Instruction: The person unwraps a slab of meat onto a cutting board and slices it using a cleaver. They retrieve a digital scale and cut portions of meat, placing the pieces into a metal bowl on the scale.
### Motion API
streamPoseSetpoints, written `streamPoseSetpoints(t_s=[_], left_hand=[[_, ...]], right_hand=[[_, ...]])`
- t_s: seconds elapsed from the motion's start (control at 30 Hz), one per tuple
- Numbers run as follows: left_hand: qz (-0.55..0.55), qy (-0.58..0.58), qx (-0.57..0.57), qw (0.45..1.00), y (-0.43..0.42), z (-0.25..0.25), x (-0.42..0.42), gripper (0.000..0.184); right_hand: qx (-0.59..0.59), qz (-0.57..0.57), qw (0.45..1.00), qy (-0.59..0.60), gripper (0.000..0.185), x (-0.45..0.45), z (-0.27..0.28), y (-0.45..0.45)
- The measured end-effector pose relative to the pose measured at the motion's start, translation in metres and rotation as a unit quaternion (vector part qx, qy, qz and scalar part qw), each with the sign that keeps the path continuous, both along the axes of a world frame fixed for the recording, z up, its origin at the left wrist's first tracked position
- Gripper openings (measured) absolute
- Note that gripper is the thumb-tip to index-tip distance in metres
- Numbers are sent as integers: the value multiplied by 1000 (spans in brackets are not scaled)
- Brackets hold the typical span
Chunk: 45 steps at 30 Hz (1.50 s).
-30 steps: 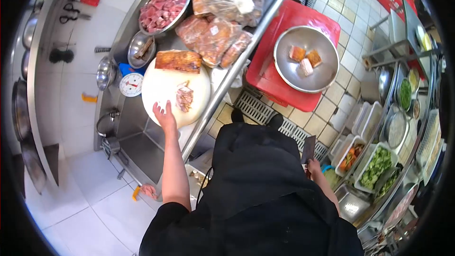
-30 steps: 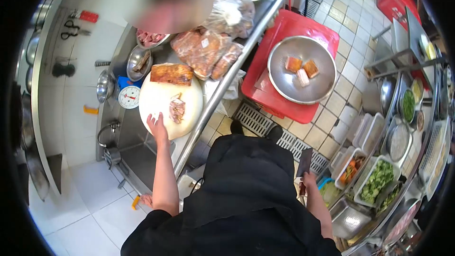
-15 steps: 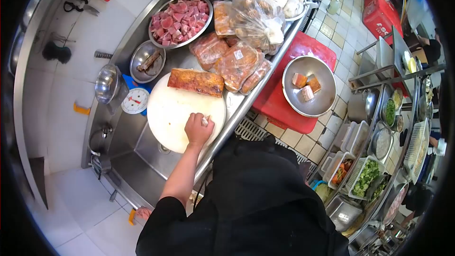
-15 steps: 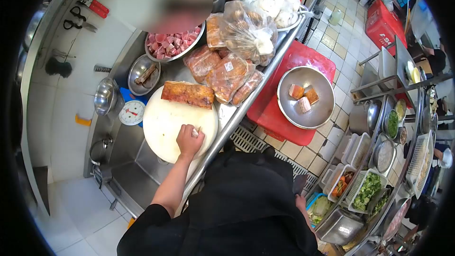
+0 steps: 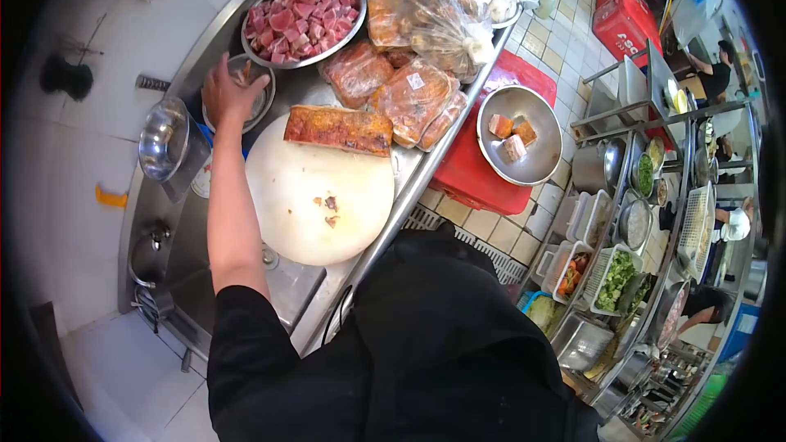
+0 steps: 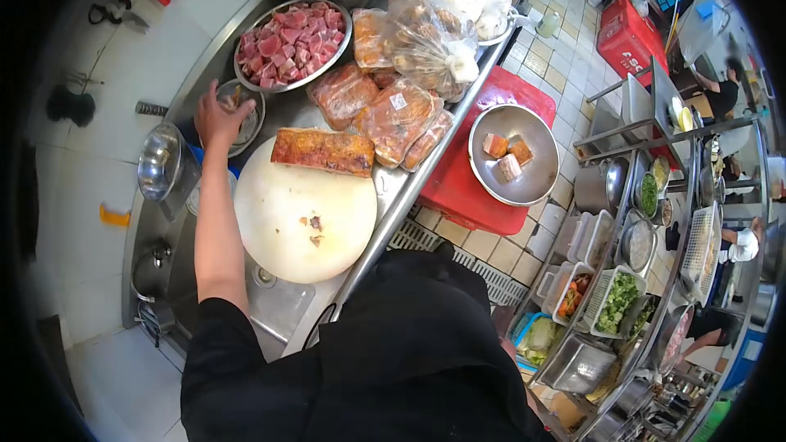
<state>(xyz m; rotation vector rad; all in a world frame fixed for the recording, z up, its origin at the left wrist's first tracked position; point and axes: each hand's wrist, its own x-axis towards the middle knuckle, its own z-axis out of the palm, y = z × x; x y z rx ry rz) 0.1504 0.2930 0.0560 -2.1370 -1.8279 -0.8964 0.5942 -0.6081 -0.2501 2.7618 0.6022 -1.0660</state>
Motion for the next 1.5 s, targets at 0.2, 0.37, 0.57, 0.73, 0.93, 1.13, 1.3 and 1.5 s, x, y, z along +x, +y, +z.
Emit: streamPoseSetpoints(t_s=[0.2,0.37,0.57,0.73,0.93,1.13,1.3,1.5], left_hand=[[-142,-255,-345,892,-121,-37,25,51],[-298,-13,-218,929,-259,-78,27,47],[-275,-3,-316,908,-290,-95,-18,23],[-220,-65,-275,934,-253,-96,-41,21],[-153,-76,-72,983,-92,-5,-29,21],[-119,15,-8,993,-66,-12,-6,36],[-182,1,-251,951,-180,-104,-10,32],[-216,-29,-284,934,-292,-91,-4,24]], right_hand=[[7,14,1000,0,31,-13,-7,-24],[39,-116,992,22,30,-35,3,-29],[37,-89,995,34,30,-40,-8,-22],[53,-79,995,38,30,-43,-28,-18],[57,24,998,17,29,-27,-62,-25],[124,-53,990,32,29,-15,-31,16],[149,-222,962,49,27,-41,26,47],[102,-176,977,60,24,-55,-6,16]])
